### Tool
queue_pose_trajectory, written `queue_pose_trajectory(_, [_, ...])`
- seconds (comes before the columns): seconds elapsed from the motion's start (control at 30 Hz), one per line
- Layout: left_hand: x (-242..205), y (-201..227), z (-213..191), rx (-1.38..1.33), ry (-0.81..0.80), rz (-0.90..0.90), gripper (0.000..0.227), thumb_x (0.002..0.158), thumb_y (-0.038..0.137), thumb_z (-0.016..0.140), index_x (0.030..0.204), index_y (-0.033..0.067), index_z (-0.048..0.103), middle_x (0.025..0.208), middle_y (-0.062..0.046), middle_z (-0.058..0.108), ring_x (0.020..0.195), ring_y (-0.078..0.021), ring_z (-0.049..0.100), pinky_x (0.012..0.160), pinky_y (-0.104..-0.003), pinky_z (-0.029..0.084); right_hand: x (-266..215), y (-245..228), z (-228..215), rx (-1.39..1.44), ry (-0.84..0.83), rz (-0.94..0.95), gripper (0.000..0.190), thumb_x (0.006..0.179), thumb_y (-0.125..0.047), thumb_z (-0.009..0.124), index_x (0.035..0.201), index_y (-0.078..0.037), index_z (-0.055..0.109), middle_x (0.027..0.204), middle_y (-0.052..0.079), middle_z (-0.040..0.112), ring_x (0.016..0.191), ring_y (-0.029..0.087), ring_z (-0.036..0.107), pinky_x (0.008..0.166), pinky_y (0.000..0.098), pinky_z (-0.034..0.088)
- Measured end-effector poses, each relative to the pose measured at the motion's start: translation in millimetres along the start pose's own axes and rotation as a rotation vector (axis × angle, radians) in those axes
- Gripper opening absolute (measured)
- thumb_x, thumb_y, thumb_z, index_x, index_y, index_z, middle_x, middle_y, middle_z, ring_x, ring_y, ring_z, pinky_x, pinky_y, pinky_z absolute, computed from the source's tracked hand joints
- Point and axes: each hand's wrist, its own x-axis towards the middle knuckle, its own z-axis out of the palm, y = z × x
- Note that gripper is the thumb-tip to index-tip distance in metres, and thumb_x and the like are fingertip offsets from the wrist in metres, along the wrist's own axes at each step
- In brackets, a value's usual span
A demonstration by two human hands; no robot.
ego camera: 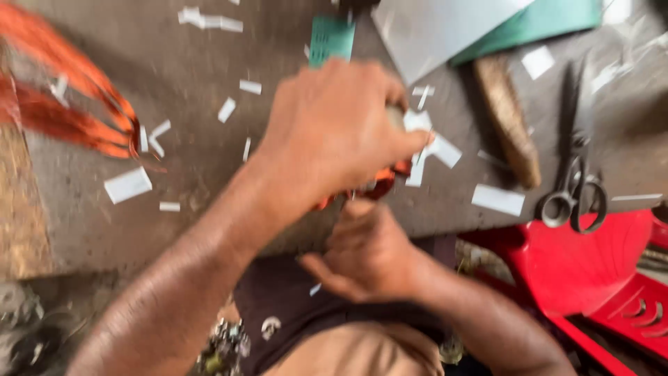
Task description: The person hand-winds orange enameled copper wire into the slots of a cylindrical motor stator, pressing each loop down into place with their fingers. They rotate the stator as they work, cut the wire with scissors, and continue winding a new bundle of wire into the slots.
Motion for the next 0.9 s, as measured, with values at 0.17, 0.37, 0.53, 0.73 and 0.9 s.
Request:
queue_pose_trajectory(0.17, [-1.5,5.1,-17.5,0.008,-0.065,-0.103,0.047,0.075,0.061,0.078,0.105,0.0244,0.081,0.081,-0.006,0.078,0.073,-0.025,0.076,0.075,-0.04,0.059,-11.3,18.1,4.5,0.003,0.021,-0.084,0.049,0.086,0.003,0.078,0.055,-0.012,0.043,0.056,0.003,0.045,0.048,0.021,0.044,0.057,0.0384,0.033])
queue_pose_trajectory(0.37, [-24.1,-1.2,-14.2,-0.1,0.074,-0.042,0.042,0.074,0.057,0.08,0.096,0.021,0.083,0.079,-0.004,0.079,0.072,-0.0244,0.076,0.072,-0.04,0.057,-28.9,-10.4,3.7,0.038,0.02,-0.062,0.051,0.083,0.001,0.079,0.054,-0.013,0.04,0.055,0.003,0.042,0.047,0.021,0.04,0.057,0.0393,0.032])
queue_pose_trajectory(0.53, [-37.4,-14.4,-14.5,-0.211,0.173,0.015,0.041,0.078,0.053,0.081,0.097,0.0173,0.082,0.082,-0.005,0.08,0.074,-0.0215,0.077,0.07,-0.038,0.058,-29.7,-29.8,7.3,0.064,0.036,-0.156,0.051,0.081,0.0,0.08,0.052,-0.015,0.04,0.05,0.0,0.038,0.043,0.017,0.038,0.055,0.0361,0.035])
queue_pose_trajectory(0.73, [-46.2,-16.8,-10.2,-0.177,0.232,0.055,0.043,0.079,0.055,0.082,0.099,0.0176,0.083,0.082,-0.006,0.078,0.074,-0.0215,0.076,0.07,-0.039,0.057,-27.6,-22.5,27.6,0.119,0.028,-0.163,0.054,0.085,0.002,0.08,0.053,-0.013,0.039,0.052,0.0,0.041,0.047,0.017,0.043,0.058,0.0361,0.038])
queue_pose_trajectory(0.9, [-50.8,-18.2,-6.4,-0.137,0.274,0.107,0.043,0.079,0.055,0.084,0.104,0.0194,0.082,0.082,-0.005,0.075,0.074,-0.0225,0.074,0.066,-0.04,0.057,-15.5,-1.0,39.9,0.067,0.065,-0.095,0.051,0.088,-0.002,0.08,0.056,-0.014,0.043,0.053,0.001,0.047,0.048,0.019,0.046,0.061,0.037,0.04])
